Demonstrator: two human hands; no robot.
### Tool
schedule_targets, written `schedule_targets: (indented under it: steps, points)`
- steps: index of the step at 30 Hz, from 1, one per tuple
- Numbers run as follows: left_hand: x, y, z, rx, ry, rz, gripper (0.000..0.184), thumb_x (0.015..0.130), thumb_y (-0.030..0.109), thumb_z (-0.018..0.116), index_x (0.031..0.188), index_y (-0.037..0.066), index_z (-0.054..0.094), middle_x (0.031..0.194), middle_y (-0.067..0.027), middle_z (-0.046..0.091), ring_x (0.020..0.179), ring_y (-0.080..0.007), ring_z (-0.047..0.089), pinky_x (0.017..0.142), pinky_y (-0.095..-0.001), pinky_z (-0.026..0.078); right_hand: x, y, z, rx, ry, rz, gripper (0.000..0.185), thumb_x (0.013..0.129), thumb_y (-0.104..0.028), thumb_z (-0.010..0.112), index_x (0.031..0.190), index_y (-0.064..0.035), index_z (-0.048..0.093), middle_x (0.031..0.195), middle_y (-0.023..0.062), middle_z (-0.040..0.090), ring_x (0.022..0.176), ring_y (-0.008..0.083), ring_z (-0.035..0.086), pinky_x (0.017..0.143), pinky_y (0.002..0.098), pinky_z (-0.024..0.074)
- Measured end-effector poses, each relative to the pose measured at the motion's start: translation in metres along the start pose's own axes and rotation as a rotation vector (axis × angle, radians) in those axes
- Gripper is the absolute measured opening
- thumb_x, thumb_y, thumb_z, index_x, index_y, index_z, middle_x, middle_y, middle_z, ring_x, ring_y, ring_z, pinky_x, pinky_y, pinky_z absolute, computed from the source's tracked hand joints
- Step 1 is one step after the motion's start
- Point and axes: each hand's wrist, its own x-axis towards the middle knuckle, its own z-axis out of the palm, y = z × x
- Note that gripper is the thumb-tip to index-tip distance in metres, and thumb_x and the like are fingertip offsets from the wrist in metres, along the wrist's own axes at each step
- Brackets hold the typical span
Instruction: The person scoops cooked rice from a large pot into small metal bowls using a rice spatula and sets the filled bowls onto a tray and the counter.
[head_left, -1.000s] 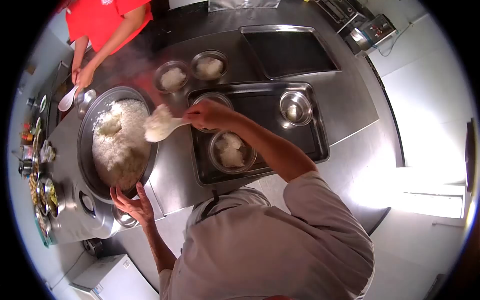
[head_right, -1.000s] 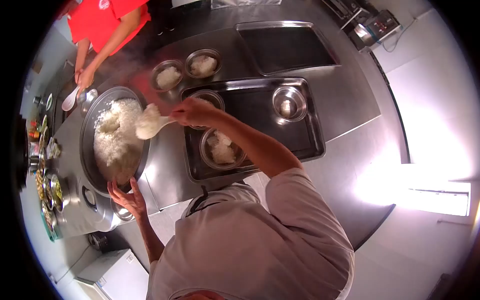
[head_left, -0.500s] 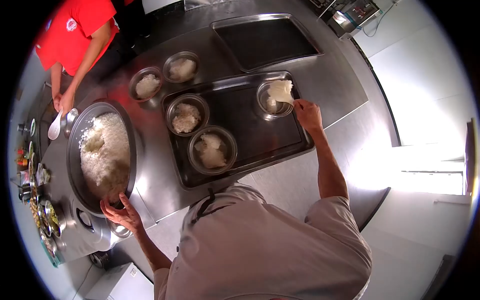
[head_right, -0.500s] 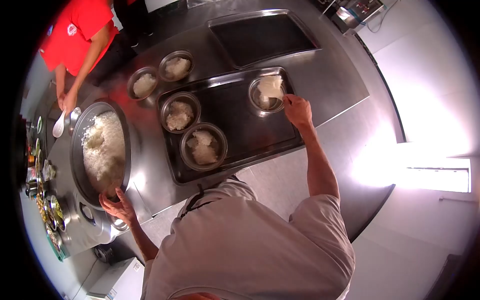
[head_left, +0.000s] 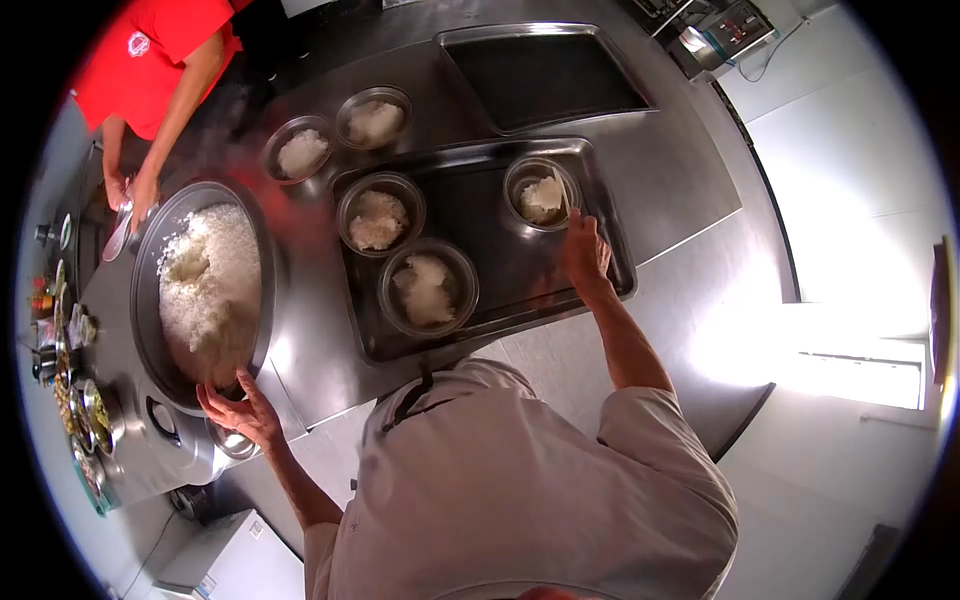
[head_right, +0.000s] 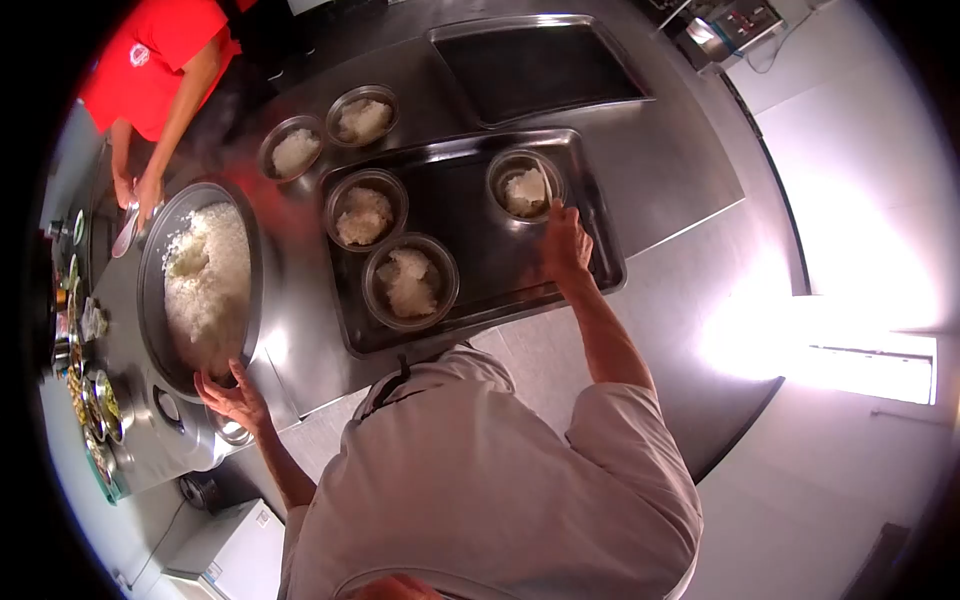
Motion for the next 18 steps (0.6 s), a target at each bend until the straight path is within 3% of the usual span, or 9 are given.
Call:
schedule_targets:
  steps: [3, 6, 10, 11, 12, 15, 16, 17, 18]
  points:
    - [-0.002, -0.002, 0.004, -0.003, 0.013, -0.027, 0.074, 0.092, 0.059, 0.067, 0.14, 0.004, 0.051, 0.15, -0.0185, 0.041, 0.138, -0.0404, 0.039, 0.113, -0.0556, 0.034, -0.004, -0.001, 0.017, 0.003, 0.032, -0.008, 0.052, 0.091, -0.007, 0.06, 0.14, -0.0118, 0.047, 0.116, 0.0183, 0.056, 0.093, 0.0393, 0.069, 0.075, 0.0516, 0.0566]
    - [-0.002, 0.0, 0.003, -0.024, 0.024, -0.005, 0.072, 0.093, 0.057, 0.066, 0.14, 0.004, 0.052, 0.151, -0.0195, 0.041, 0.137, -0.0397, 0.038, 0.113, -0.0563, 0.028, -0.019, -0.005, 0.032, 0.006, 0.002, -0.104, 0.062, 0.087, -0.006, 0.063, 0.146, -0.0146, 0.045, 0.116, 0.0184, 0.056, 0.091, 0.0386, 0.069, 0.074, 0.0511, 0.0564]
    - [-0.002, -0.005, 0.008, -0.007, 0.04, 0.023, 0.078, 0.091, 0.063, 0.064, 0.14, 0.004, 0.051, 0.152, -0.0176, 0.042, 0.136, -0.0394, 0.041, 0.111, -0.0584, 0.03, -0.027, -0.012, 0.033, -0.037, -0.093, -0.169, 0.057, 0.088, -0.009, 0.062, 0.143, -0.0128, 0.047, 0.116, 0.0175, 0.056, 0.093, 0.0376, 0.069, 0.075, 0.0502, 0.0565]
    - [-0.002, -0.004, 0.009, -0.007, 0.044, 0.017, 0.078, 0.091, 0.063, 0.064, 0.14, 0.004, 0.051, 0.152, -0.0176, 0.042, 0.136, -0.0394, 0.041, 0.111, -0.0584, 0.03, -0.024, -0.014, 0.028, -0.086, -0.119, -0.164, 0.053, 0.095, -0.013, 0.057, 0.146, -0.0153, 0.045, 0.115, 0.0165, 0.056, 0.093, 0.0373, 0.069, 0.074, 0.0502, 0.0563]
    - [-0.002, -0.005, 0.008, -0.008, 0.021, 0.013, 0.075, 0.092, 0.059, 0.065, 0.14, 0.003, 0.05, 0.151, -0.0196, 0.042, 0.136, -0.0399, 0.04, 0.113, -0.0583, 0.026, -0.024, -0.017, 0.023, -0.135, -0.149, -0.157, 0.048, 0.101, -0.017, 0.051, 0.148, -0.0178, 0.042, 0.115, 0.0154, 0.057, 0.093, 0.0371, 0.069, 0.073, 0.0502, 0.0561]
    - [0.0, 0.002, 0.002, -0.038, 0.022, 0.042, 0.069, 0.093, 0.047, 0.071, 0.141, 0.002, 0.049, 0.151, -0.0225, 0.041, 0.136, -0.0417, 0.039, 0.116, -0.0577, 0.023, -0.013, -0.014, 0.013, -0.008, -0.105, -0.041, 0.044, 0.1, -0.019, 0.054, 0.143, -0.0135, 0.048, 0.115, 0.0164, 0.061, 0.096, 0.0373, 0.068, 0.078, 0.0484, 0.0566]
    - [-0.001, 0.007, 0.005, -0.267, 0.055, 0.007, 0.068, 0.091, 0.041, 0.074, 0.142, 0.002, 0.049, 0.151, -0.0225, 0.041, 0.136, -0.0412, 0.039, 0.115, -0.0566, 0.023, -0.011, -0.022, -0.001, 0.073, -0.079, 0.033, 0.042, 0.1, -0.019, 0.055, 0.141, -0.0112, 0.051, 0.115, 0.017, 0.063, 0.097, 0.0374, 0.068, 0.08, 0.0476, 0.0567]
    - [-0.001, 0.011, 0.009, -0.484, 0.104, -0.032, 0.068, 0.09, 0.035, 0.077, 0.143, 0.003, 0.049, 0.151, -0.0225, 0.04, 0.136, -0.0406, 0.038, 0.115, -0.0555, 0.024, -0.013, -0.033, -0.016, 0.079, -0.013, -0.044, 0.041, 0.099, -0.017, 0.056, 0.139, -0.0097, 0.053, 0.114, 0.0172, 0.064, 0.097, 0.0372, 0.068, 0.081, 0.0461, 0.0567]
    - [0.0, 0.008, 0.005, -0.323, 0.069, 0.031, 0.069, 0.088, 0.031, 0.08, 0.143, 0.003, 0.049, 0.152, -0.0226, 0.039, 0.136, -0.0401, 0.037, 0.115, -0.0544, 0.024, -0.016, -0.043, -0.033, 0.079, 0.053, -0.122, 0.039, 0.099, -0.015, 0.058, 0.137, -0.0081, 0.055, 0.113, 0.0174, 0.065, 0.097, 0.037, 0.068, 0.082, 0.0446, 0.0566]
